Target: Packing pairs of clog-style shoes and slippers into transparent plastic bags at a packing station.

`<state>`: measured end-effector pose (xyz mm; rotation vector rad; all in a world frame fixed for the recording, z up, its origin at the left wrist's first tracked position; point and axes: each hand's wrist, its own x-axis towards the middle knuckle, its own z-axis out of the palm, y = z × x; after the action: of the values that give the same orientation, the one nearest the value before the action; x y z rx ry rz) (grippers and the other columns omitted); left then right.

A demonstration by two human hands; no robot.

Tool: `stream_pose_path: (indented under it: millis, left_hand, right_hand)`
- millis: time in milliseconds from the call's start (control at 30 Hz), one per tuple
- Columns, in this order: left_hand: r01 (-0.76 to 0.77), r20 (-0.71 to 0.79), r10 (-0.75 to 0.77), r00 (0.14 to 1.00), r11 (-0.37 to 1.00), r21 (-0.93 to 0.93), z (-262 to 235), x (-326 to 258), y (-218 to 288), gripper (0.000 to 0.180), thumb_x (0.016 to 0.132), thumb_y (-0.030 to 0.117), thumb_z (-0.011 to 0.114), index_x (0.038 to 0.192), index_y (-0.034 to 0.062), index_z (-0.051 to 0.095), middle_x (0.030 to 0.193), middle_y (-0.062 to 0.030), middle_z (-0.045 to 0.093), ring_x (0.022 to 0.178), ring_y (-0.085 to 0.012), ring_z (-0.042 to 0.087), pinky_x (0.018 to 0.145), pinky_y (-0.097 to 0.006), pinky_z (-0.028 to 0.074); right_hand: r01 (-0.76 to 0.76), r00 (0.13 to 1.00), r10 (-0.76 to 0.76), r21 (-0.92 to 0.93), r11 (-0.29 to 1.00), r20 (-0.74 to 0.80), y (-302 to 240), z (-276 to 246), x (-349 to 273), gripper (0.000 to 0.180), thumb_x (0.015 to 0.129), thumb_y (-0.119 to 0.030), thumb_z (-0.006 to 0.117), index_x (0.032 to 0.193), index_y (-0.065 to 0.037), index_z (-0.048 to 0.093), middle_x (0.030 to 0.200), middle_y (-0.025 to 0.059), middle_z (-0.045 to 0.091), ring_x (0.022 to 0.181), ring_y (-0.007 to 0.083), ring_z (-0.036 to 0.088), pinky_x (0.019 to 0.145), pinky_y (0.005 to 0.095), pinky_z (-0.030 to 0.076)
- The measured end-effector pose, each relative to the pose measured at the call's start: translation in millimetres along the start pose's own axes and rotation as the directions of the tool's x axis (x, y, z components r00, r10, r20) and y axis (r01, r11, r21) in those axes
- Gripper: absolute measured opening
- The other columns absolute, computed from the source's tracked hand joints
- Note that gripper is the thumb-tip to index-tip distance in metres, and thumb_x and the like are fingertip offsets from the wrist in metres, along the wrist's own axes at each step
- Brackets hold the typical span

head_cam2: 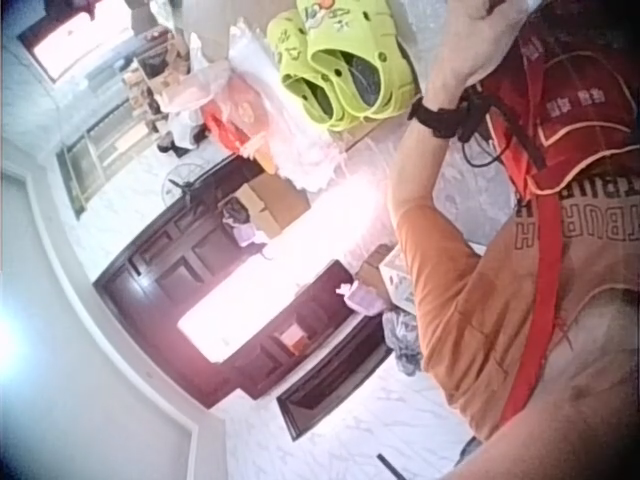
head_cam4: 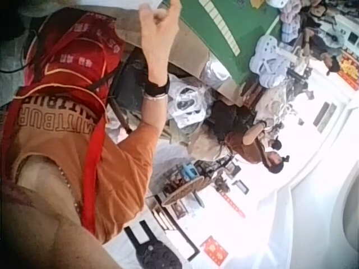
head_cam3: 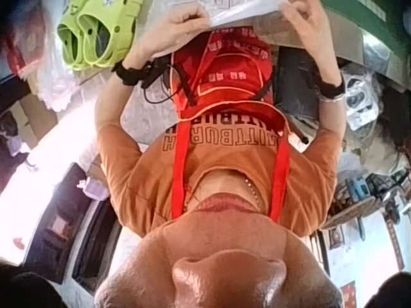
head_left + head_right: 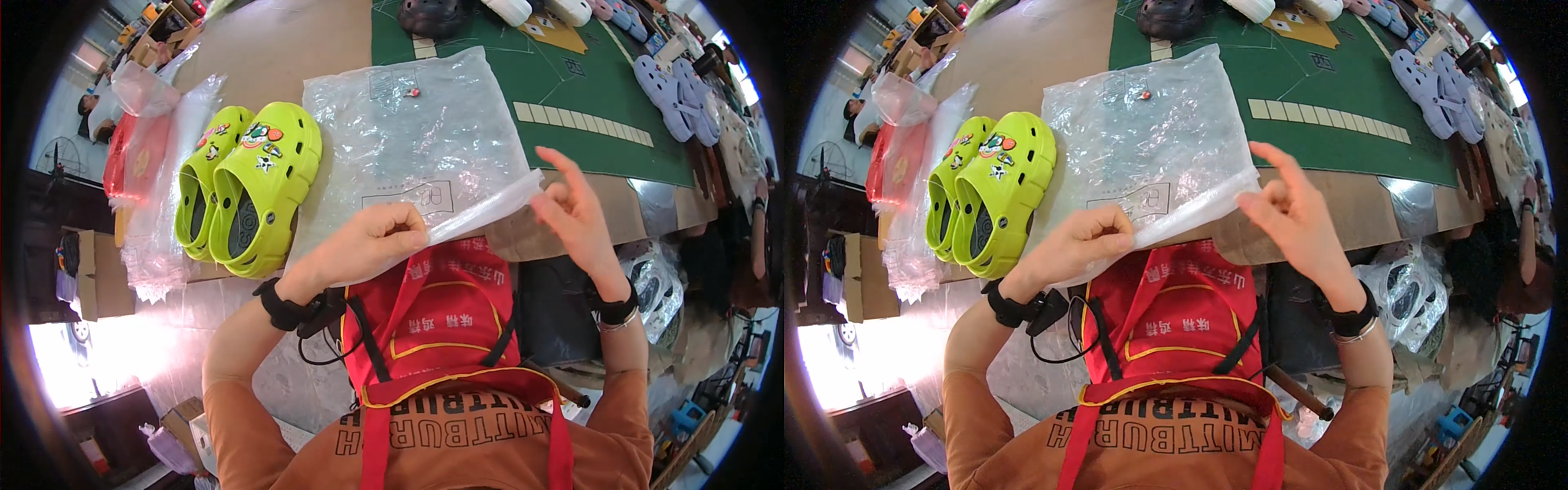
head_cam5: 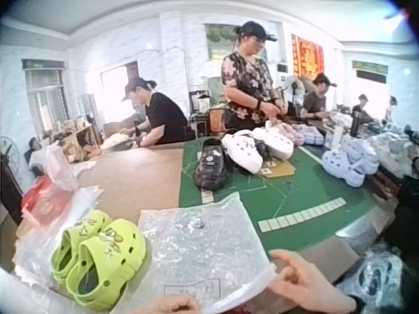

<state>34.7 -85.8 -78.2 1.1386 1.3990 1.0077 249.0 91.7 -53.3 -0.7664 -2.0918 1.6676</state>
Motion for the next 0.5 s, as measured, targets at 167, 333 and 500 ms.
stream_pose_path:
  millis: [167, 333, 500]
  left_hand:
    - [0.029, 0.039, -0.033, 0.999, 0.996, 0.084, 3.9, 0.0, -2.4, 0.014, 0.086, 0.016, 0.056, 0.088, 0.0024, 0.052, 0.077, 0.0022, 0.05, 0.073, -0.0048, 0.044, 0.065, -0.021, 0.038]
    - [0.042, -0.052, -0.033, 0.998, 0.984, 0.176, 20.2, 4.5, 5.4, 0.019, 0.083, 0.016, 0.06, 0.095, 0.0035, 0.052, 0.076, -0.0015, 0.053, 0.069, -0.0095, 0.05, 0.063, -0.025, 0.042]
    - [-0.208, -0.222, 0.446, 0.867, 0.729, 0.653, 33.3, 16.6, -1.9, 0.021, 0.079, 0.013, 0.061, 0.098, 0.0053, 0.053, 0.077, -0.0118, 0.056, 0.067, -0.0243, 0.057, 0.06, -0.031, 0.045]
  right_hand:
    - [-0.005, 0.99, -0.008, 0.094, 0.996, 0.138, 9.8, 18.1, 2.8, 0.033, 0.084, -0.008, 0.057, 0.116, -0.003, 0.048, 0.076, 0.0009, 0.058, 0.067, 0.0036, 0.049, 0.061, 0.0193, 0.041]
    - [0.04, 0.99, -0.062, 0.175, 0.984, 0.126, 18.4, 32.2, 6.0, 0.014, 0.086, -0.009, 0.055, 0.098, 0.0, 0.056, 0.086, 0.0055, 0.062, 0.076, 0.0062, 0.055, 0.064, 0.0203, 0.044]
    - [-0.01, 0.99, -0.021, 0.217, 0.976, 0.14, 15.7, 37.2, 2.1, 0.021, 0.087, -0.01, 0.053, 0.107, -0.003, 0.051, 0.09, 0.0061, 0.062, 0.074, 0.0066, 0.054, 0.064, 0.0195, 0.044]
